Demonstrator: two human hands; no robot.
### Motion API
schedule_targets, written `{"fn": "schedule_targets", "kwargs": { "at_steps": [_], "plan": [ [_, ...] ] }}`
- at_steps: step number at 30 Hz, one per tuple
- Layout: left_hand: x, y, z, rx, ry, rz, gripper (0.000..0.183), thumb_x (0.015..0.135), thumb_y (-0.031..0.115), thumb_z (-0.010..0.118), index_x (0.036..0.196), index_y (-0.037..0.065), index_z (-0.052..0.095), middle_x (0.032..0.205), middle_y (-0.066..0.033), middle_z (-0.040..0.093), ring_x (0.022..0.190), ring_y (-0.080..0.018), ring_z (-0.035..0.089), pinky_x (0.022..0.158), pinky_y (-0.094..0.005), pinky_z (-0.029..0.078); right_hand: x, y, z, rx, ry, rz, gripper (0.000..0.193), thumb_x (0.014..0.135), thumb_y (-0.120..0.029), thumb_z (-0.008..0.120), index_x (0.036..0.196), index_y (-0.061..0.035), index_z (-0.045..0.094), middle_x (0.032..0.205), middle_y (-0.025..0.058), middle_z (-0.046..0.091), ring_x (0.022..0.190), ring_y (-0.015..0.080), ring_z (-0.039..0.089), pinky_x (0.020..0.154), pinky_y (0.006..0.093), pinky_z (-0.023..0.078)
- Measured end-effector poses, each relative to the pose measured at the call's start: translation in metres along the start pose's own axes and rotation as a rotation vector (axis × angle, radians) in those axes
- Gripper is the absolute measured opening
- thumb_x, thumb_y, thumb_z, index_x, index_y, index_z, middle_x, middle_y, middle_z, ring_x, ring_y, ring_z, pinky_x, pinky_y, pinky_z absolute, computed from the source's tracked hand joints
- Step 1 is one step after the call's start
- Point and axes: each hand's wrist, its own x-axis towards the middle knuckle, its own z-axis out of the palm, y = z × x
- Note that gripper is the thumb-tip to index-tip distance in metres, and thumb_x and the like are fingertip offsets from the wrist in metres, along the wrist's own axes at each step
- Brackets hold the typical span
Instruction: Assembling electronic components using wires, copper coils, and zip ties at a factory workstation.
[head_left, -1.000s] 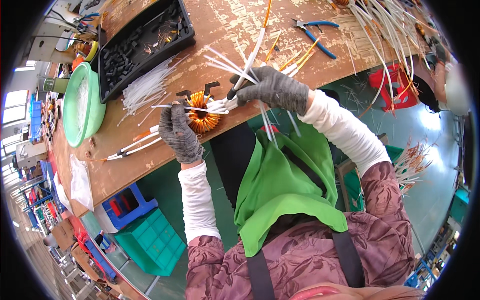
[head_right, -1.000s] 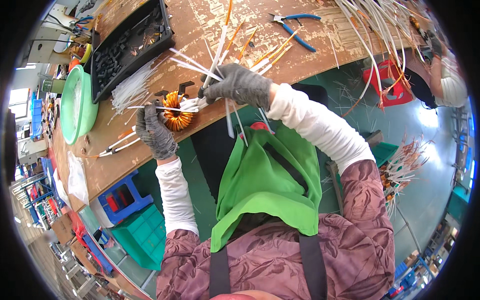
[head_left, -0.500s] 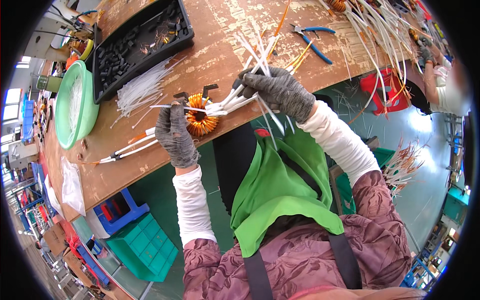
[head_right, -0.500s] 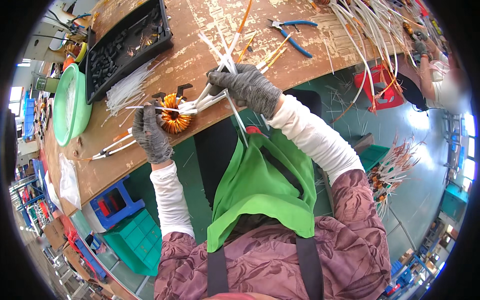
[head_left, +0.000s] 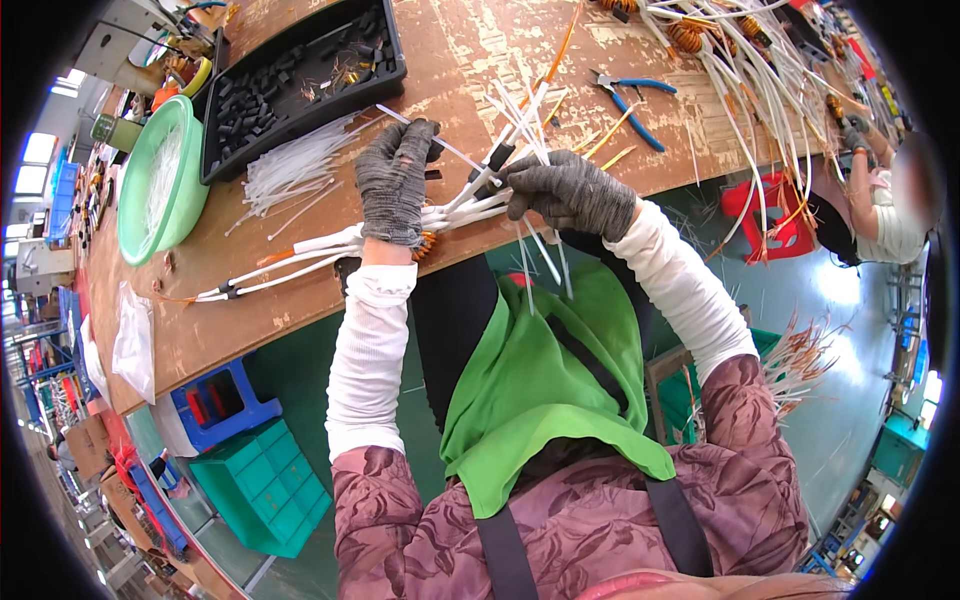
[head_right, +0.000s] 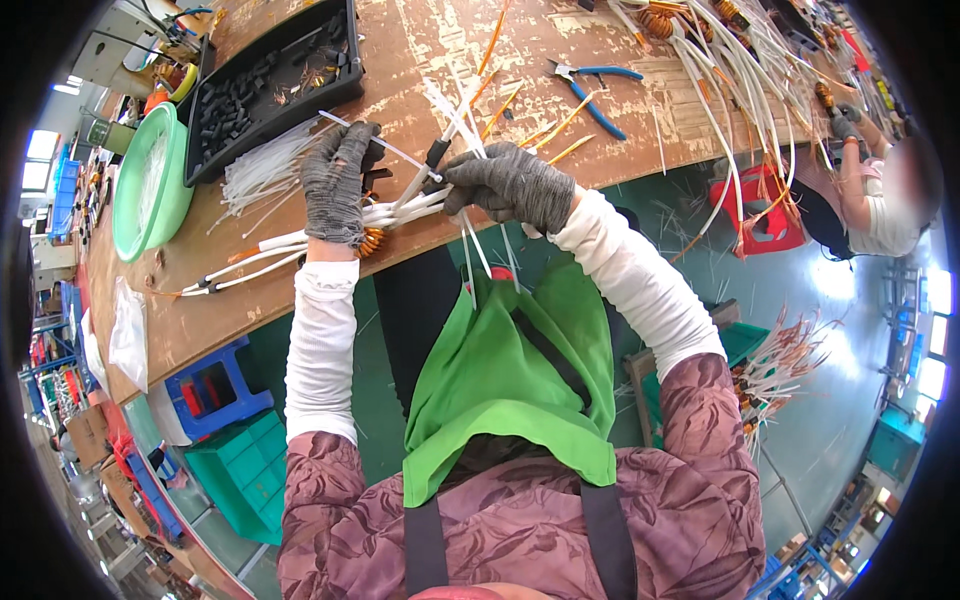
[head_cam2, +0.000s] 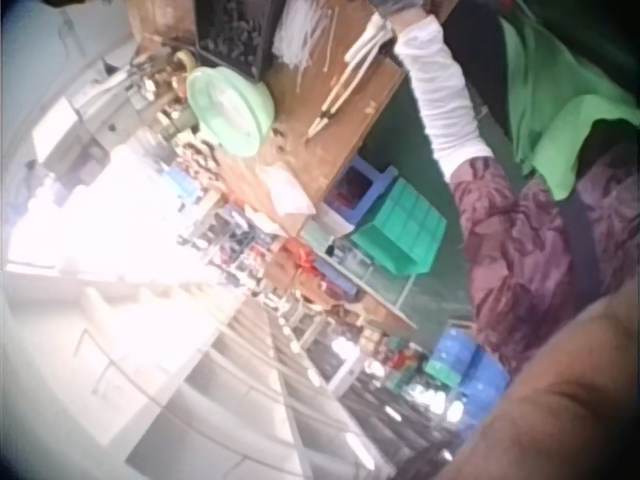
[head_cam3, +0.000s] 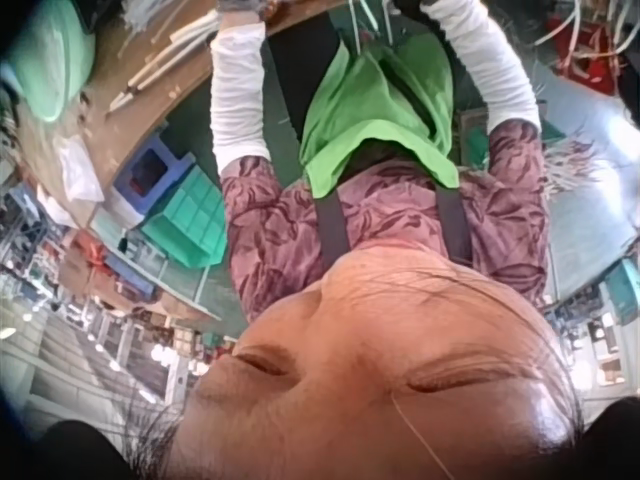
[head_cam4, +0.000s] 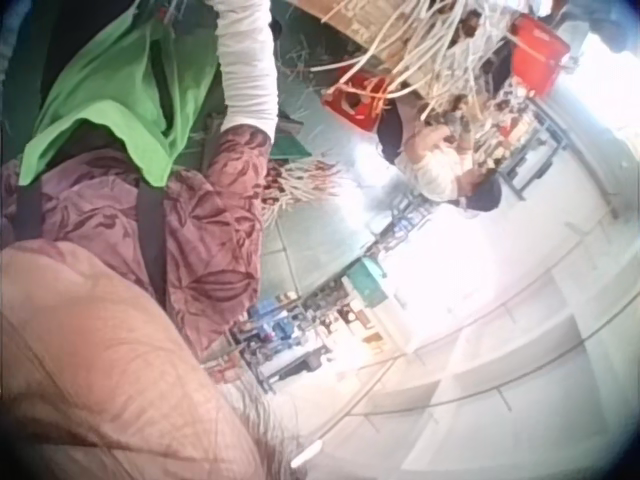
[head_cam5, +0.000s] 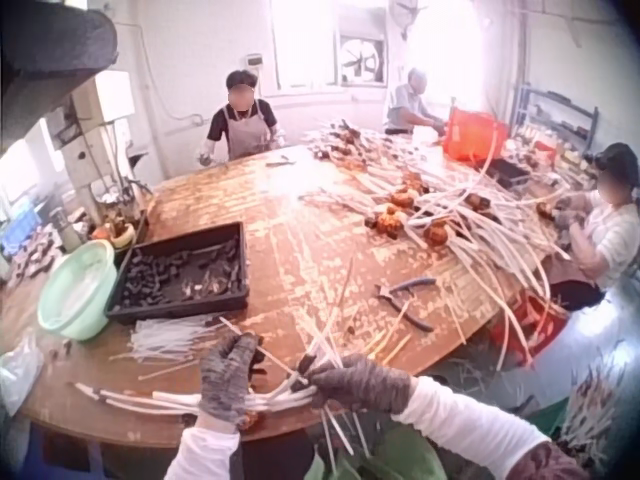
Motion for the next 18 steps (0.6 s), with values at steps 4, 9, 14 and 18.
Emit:
{"fn": "schedule_targets", "kwargs": {
  "at_steps": [4, 9, 14, 18],
  "plan": [
    [-0.005, -0.006, -0.003, -0.009, -0.023, 0.04, 0.021, 0.083, 0.018, 0.064, 0.095, 0.001, 0.066, 0.08, -0.0063, 0.064, 0.07, -0.0124, 0.06, 0.058, -0.0269, 0.054, -0.001, -0.009, 0.007, -0.094, -0.047, 0.12, 0.026, 0.083, -0.026, 0.059, 0.094, -0.0033, 0.064, 0.067, 0.0047, 0.062, 0.039, 0.0023, 0.035, 0.034, 0.0185, 0.026],
    [-0.049, 0.006, -0.001, -0.071, -0.116, 0.236, 0.02, 0.085, 0.014, 0.061, 0.1, 0.001, 0.065, 0.09, -0.0079, 0.066, 0.078, -0.0138, 0.06, 0.072, -0.0255, 0.05, 0.0, -0.004, 0.007, -0.09, -0.002, 0.093, 0.026, 0.083, -0.028, 0.059, 0.091, -0.0043, 0.065, 0.061, 0.0009, 0.058, 0.039, 0.002, 0.035, 0.034, 0.0186, 0.026],
    [-0.078, 0.004, -0.003, -0.181, -0.217, 0.085, 0.022, 0.082, -0.003, 0.057, 0.103, -0.001, 0.063, 0.097, -0.0071, 0.065, 0.089, -0.0128, 0.059, 0.082, -0.0252, 0.047, -0.001, 0.002, 0.001, -0.218, -0.104, -0.027, 0.019, 0.087, -0.018, 0.056, 0.097, -0.0021, 0.059, 0.063, -0.0005, 0.051, 0.047, 0.0062, 0.044, 0.044, 0.0208, 0.039],
    [-0.075, -0.005, 0.015, -0.064, 0.054, 0.311, 0.018, 0.08, -0.004, 0.06, 0.097, 0.0, 0.065, 0.091, -0.0063, 0.065, 0.085, -0.0128, 0.059, 0.077, -0.0248, 0.047, -0.001, 0.005, -0.002, -0.164, -0.14, -0.032, 0.019, 0.088, -0.02, 0.054, 0.096, -0.003, 0.059, 0.064, -0.0014, 0.05, 0.05, 0.0065, 0.047, 0.046, 0.0214, 0.041]
  ]
}}
